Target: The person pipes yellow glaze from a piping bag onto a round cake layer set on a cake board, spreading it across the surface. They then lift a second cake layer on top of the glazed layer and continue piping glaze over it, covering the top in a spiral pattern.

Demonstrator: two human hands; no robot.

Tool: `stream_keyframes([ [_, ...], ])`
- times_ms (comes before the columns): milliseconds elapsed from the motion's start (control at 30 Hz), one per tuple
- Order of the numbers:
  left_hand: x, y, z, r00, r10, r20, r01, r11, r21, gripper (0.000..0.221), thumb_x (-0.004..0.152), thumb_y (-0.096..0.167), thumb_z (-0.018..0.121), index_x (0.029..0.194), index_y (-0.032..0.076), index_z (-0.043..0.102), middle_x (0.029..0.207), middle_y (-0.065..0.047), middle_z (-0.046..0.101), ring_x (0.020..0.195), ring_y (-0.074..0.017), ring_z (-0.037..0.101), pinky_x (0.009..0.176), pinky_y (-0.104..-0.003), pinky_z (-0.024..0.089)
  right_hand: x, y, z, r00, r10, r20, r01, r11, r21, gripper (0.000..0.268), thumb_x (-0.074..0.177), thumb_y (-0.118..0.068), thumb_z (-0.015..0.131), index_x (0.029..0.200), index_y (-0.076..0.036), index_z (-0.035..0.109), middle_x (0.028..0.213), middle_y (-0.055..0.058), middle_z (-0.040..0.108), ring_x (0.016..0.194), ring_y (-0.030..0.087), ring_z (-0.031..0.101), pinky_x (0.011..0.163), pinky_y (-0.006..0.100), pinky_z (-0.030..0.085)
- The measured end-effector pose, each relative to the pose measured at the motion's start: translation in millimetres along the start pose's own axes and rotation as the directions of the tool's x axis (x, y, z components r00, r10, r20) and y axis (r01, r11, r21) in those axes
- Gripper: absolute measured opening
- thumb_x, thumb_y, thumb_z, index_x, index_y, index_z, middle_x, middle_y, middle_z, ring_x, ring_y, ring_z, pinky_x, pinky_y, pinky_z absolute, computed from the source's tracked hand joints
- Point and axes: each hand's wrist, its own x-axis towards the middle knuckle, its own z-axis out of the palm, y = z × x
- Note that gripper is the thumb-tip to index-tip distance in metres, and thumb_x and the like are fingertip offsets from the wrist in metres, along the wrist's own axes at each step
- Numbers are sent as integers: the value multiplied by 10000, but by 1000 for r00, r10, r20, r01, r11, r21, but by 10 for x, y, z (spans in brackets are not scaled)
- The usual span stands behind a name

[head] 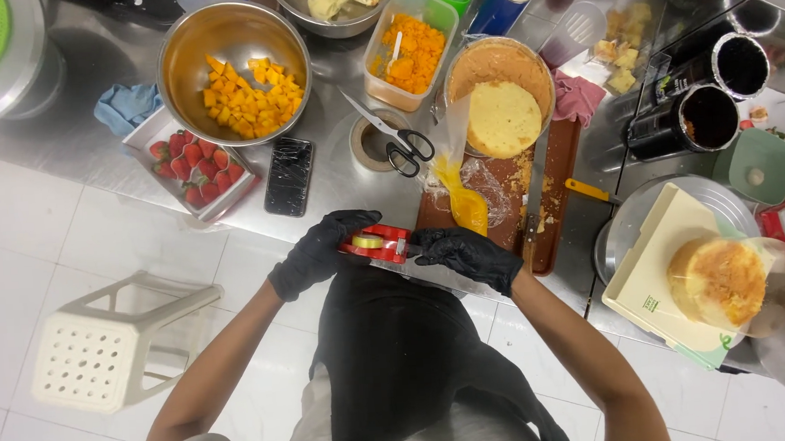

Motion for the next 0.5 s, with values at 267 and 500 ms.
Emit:
stream_keyframes([
  [267,6,71,130,964,-235,-128,171,910,-378,704,773,114,849,1415,85,561,1410,-92,629,1239,-210,649,1046,-328,560,232,951,601,940,294,-174,73,326,943,376,957,17,605,1324,101,607,1259,173,656,1152,206,643,1068,293,505],
  [500,225,-320,404,916,-291,-276,281,957,-75,710,754,126,870,1400,32,591,1350,-133,658,1224,-261,659,1043,-359,535,-84,504,899,949,105,-297,259,278,925,198,1018,-56,609,1177,55,568,1308,170,672,1233,263,653,1136,362,509],
])
